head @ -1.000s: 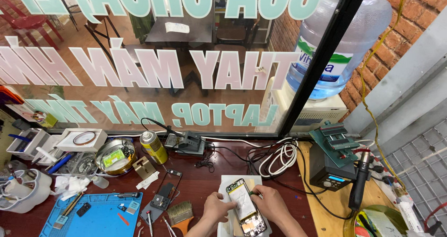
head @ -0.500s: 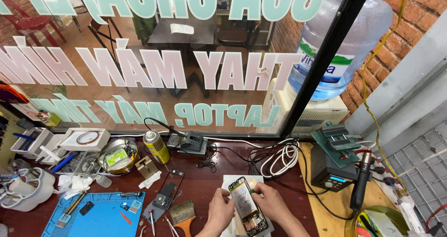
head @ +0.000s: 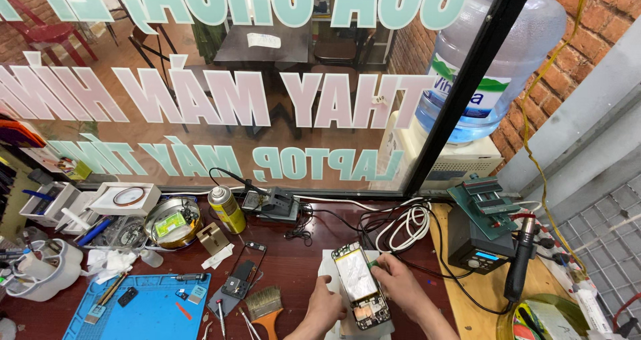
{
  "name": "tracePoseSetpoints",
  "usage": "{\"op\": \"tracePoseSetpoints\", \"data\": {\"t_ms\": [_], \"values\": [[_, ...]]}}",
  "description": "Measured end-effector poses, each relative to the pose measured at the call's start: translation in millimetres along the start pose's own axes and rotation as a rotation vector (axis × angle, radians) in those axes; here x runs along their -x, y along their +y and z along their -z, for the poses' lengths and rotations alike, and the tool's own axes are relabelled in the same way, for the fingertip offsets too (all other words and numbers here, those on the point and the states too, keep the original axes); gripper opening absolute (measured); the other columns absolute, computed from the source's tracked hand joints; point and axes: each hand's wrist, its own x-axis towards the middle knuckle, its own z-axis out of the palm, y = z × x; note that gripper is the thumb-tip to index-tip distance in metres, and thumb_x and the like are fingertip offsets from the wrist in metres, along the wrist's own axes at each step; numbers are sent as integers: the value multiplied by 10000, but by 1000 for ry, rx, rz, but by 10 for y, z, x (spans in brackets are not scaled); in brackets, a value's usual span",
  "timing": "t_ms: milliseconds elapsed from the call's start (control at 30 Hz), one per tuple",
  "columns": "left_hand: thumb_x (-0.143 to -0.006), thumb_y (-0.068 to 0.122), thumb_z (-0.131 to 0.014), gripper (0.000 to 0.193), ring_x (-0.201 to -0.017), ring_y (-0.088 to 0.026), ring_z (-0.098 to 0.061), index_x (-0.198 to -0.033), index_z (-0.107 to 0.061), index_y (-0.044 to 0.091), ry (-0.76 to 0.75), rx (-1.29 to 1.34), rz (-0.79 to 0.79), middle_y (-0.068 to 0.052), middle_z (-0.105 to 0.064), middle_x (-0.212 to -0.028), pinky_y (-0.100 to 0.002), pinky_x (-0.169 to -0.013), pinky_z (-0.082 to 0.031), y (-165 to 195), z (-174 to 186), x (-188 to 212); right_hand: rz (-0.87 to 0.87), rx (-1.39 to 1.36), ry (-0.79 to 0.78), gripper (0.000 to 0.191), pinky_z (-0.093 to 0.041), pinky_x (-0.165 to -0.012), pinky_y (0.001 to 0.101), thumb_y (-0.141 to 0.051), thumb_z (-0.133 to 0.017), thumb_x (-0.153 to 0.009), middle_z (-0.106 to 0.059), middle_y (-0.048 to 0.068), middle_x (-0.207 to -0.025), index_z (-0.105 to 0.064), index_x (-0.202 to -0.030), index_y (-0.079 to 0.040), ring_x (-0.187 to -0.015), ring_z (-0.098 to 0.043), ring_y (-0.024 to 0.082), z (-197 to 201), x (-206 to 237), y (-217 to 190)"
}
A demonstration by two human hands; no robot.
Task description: The person removes the battery from a disassembled smartphone using a plastic pry tool, then uses tweezers to detach small components from the phone's frame. The removed parts are placed on a blue cutting mat on the workbench.
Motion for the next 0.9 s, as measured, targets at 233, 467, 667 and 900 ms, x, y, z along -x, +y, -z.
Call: {"op": "tracePoseSetpoints", "data": {"t_ms": [233,467,667,900], "values": [[-1006,275,-464,520,-859,-253,-710,-1434,-497,-18,-147,261,-121,-241,-692,-1140,-408,-694,-626,210,512,-125,337,371,-78,109,-475,-617,299,-136,-664,-949,-624,40,-731,-607,-975,-47,-681,-540,118,117,296,-576],[-1040,633,-432,750,-1146,-401,-685,-1423,-494,-9,-1080,358,230,-287,-651,-1280,-485,-983,-544,572,926,50,835,686,-259,107,-584,-793,345,-58,-708,-858,-755,74,-1140,-667,-957,-60,-979,-744,271,-186,683,-1172],[-1070,467,-583,608,-1205,-387,-664,-1438,-511,-12,-1163,531,48,-221,-664,-1288,-539,-1053,-521,399,706,315,885,625,-236,160,-598,-769,335,-41,-757,-832,-724,78,-1148,-735,-989,-60,-943,-755,271,-362,839,-1274],[-957,274,-638,582,-1190,-349,-676,-1471,-483,50,-912,748,-56,-157,-693,-1269,-526,-1079,-536,450,719,456,551,355,-86,496,-559,-641,299,-61,-799,-769,-704,56,-1182,-694,-1253,-90,-832,-643,157,-356,823,-1035]]}}
